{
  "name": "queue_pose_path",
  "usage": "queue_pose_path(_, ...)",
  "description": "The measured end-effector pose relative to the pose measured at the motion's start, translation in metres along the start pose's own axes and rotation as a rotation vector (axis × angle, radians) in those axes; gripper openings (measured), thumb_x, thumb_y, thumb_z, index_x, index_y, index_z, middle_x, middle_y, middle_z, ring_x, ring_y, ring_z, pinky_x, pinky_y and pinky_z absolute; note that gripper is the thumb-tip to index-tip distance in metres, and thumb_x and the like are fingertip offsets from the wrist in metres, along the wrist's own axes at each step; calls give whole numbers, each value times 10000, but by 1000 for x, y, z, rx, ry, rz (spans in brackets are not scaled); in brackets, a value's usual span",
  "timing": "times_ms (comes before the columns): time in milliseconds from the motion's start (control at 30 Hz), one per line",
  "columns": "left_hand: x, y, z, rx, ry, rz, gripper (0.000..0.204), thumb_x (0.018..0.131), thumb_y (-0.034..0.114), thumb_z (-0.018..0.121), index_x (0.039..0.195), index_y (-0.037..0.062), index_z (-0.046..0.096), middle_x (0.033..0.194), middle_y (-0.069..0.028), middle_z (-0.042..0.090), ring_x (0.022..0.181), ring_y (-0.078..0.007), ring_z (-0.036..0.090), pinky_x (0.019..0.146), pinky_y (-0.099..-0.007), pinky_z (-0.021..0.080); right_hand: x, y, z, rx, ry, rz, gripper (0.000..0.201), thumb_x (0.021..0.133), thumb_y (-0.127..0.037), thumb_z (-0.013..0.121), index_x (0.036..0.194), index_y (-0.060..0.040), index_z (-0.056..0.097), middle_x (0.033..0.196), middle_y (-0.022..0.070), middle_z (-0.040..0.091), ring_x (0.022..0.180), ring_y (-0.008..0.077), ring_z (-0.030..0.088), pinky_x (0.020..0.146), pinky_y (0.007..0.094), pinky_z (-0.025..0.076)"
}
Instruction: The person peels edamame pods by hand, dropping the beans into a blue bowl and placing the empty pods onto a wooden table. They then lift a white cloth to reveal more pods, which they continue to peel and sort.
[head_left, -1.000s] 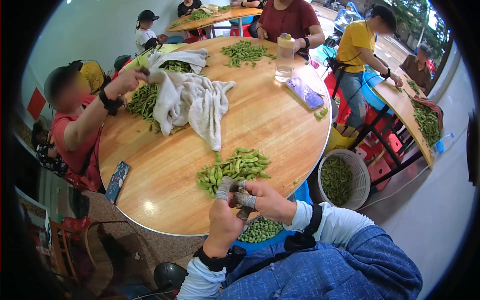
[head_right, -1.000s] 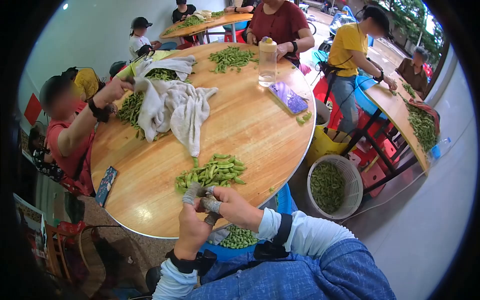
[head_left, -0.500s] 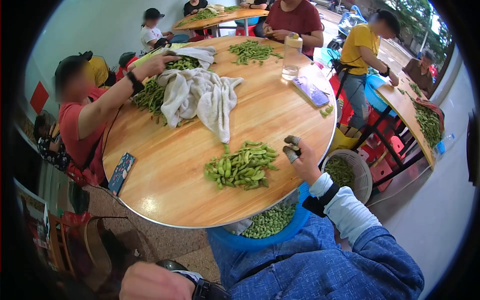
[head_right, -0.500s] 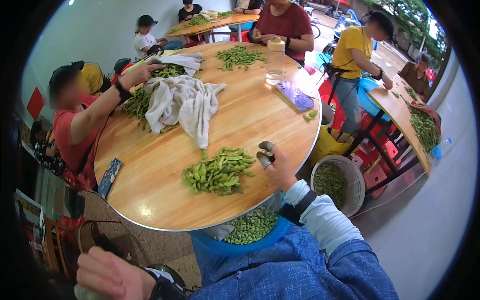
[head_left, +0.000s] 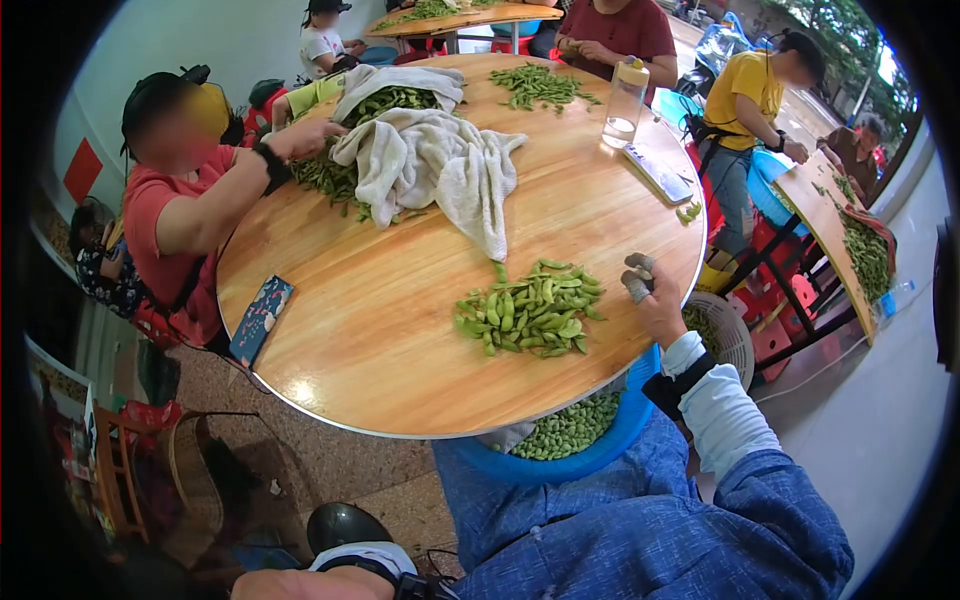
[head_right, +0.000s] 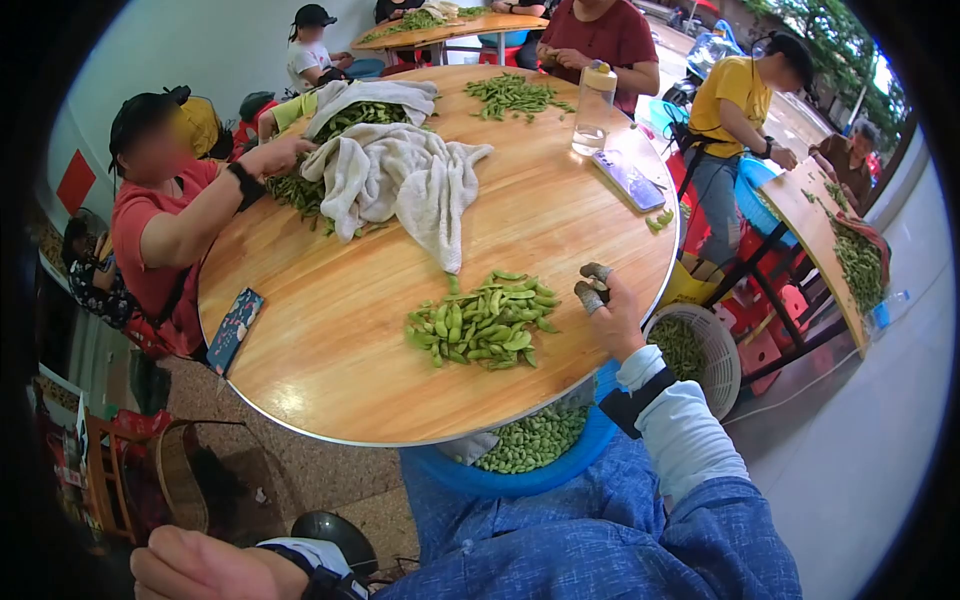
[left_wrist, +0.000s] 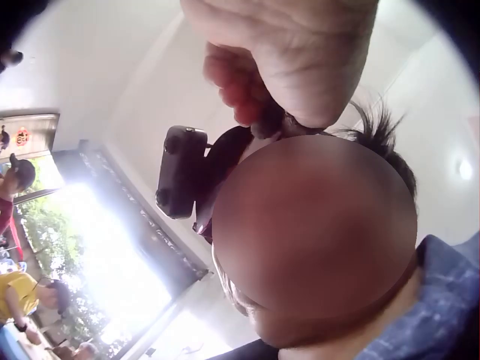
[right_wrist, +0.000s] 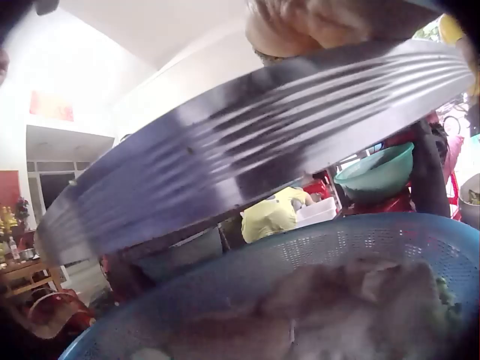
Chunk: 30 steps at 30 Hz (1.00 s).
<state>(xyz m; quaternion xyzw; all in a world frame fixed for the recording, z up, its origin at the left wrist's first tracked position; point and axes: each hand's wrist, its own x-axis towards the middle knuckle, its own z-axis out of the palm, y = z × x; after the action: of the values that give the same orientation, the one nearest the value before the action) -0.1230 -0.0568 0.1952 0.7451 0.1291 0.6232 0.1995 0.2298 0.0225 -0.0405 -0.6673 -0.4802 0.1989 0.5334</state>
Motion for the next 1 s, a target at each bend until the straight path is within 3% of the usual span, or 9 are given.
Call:
queue_pose_path(67,0,-7,-9,-15,13,51,209,863,233,440,679,133,435,605,31,442,535,-101,377,512,-239,300,0,2,-1,-16,-3,13,246,800,-55,565,1038,-2,534,804,15,550,726,87,504,658,219,414)
queue_pose_path(133,5,-23,-32,-212,-43,171,211,859,239,448,680,127,432,604,28,454,534,-102,388,494,-246,300,1,4,-1,-26,5,4,249,803,-79,576,1035,0,534,790,12,545,708,80,492,638,215,405)
queue_pose_path(233,-7,-43,-23,-218,162,218,224,848,244,473,671,111,439,583,17,464,517,-110,413,456,-261,302,1,5,2,-29,16,-8,239,830,-118,551,1039,-3,534,761,4,532,675,69,479,601,208,394)
queue_pose_path(333,-2,-66,-33,-156,-101,37,313,839,282,503,628,52,487,533,-27,482,461,-157,434,407,-278,297,2,3,0,106,-10,58,241,868,-157,492,1053,-10,533,731,-5,513,647,64,474,566,203,392)
queue_pose_path(433,-3,-70,-3,-379,85,-136,318,845,281,486,611,66,494,496,-20,455,443,-143,399,411,-268,279,4,13,0,243,-26,82,263,900,-193,430,1078,-27,529,717,-9,504,623,65,480,544,200,400)
queue_pose_path(533,2,-52,-6,-810,88,-306,269,835,258,500,627,88,513,546,-3,477,508,-133,419,464,-272,302,5,21,1,220,-14,45,247,894,-183,451,1070,-32,536,739,1,523,633,72,494,554,203,410)
queue_pose_path(633,-3,-49,-19,-823,34,-186,221,826,243,513,667,91,533,592,-1,495,566,-137,441,512,-281,321,3,16,0,170,-1,30,233,886,-178,470,1045,-28,549,741,12,530,658,69,501,566,205,414)
queue_pose_path(800,-5,-27,-3,-846,43,-85,181,823,219,515,702,86,537,635,-17,514,595,-151,462,534,-297,346,7,16,-3,81,-49,-64,220,854,-126,500,1020,11,544,822,105,601,738,170,557,687,271,440)
queue_pose_path(1000,-7,-10,21,-889,41,-41,135,820,190,516,744,80,541,687,-37,537,630,-169,488,562,-317,375,4,11,-5,91,-35,-81,237,822,-125,549,1014,16,548,832,104,602,756,155,560,680,266,442)
